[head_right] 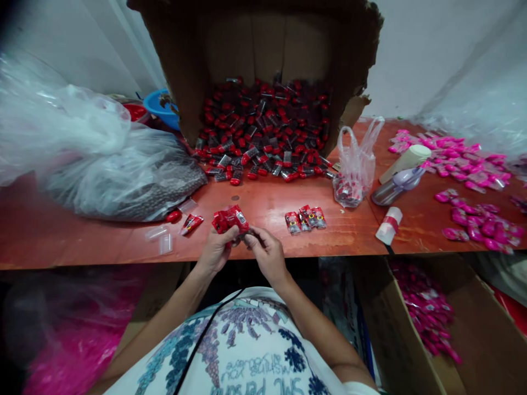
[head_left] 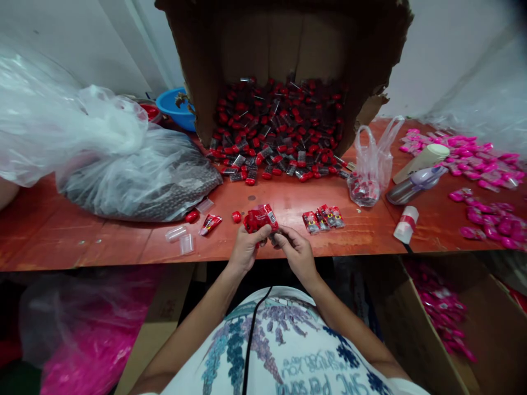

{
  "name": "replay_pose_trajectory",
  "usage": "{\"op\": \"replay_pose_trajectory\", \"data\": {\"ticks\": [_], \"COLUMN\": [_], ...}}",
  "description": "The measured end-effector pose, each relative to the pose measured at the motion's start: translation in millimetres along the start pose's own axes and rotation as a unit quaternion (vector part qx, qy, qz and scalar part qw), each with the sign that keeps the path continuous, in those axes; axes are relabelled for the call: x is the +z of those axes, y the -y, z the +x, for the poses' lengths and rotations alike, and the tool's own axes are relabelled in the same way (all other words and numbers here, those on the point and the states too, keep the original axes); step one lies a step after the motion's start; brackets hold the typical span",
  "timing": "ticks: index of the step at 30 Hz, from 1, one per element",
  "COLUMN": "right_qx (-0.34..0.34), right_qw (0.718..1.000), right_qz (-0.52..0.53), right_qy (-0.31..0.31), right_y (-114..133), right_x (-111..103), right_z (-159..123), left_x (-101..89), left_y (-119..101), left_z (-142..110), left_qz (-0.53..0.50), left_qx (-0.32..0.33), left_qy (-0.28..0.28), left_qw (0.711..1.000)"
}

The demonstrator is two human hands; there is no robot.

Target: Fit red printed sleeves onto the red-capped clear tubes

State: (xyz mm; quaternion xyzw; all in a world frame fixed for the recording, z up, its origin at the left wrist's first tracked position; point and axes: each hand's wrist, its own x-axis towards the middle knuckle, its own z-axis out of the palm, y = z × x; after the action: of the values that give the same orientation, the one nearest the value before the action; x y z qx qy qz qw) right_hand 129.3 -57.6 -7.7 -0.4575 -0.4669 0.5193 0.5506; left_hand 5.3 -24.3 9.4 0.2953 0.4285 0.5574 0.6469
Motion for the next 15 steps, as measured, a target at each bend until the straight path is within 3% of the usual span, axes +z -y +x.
{"op": "replay_pose_trajectory", "data": {"ticks": [7, 15], "right_qx": [0.008, -0.074], "right_qw": [1.000, 0.985], "right_qz": [0.014, -0.146], "right_qy": [-0.002, -0.046], "right_y": [3.7, 6.6], "right_x": [-1.1, -4.5], "right_z": [-1.1, -5.6], "left_x": [-0.5, 8.7], "left_y": [1.1, 0.0], "left_z": [-0.6, -4.2], "left_qz": [0.016, 0.086], "left_qx": [0.028, 0.077], "left_qy": [-0.033, -0.034], "left_qw": [0.999, 0.993]}}
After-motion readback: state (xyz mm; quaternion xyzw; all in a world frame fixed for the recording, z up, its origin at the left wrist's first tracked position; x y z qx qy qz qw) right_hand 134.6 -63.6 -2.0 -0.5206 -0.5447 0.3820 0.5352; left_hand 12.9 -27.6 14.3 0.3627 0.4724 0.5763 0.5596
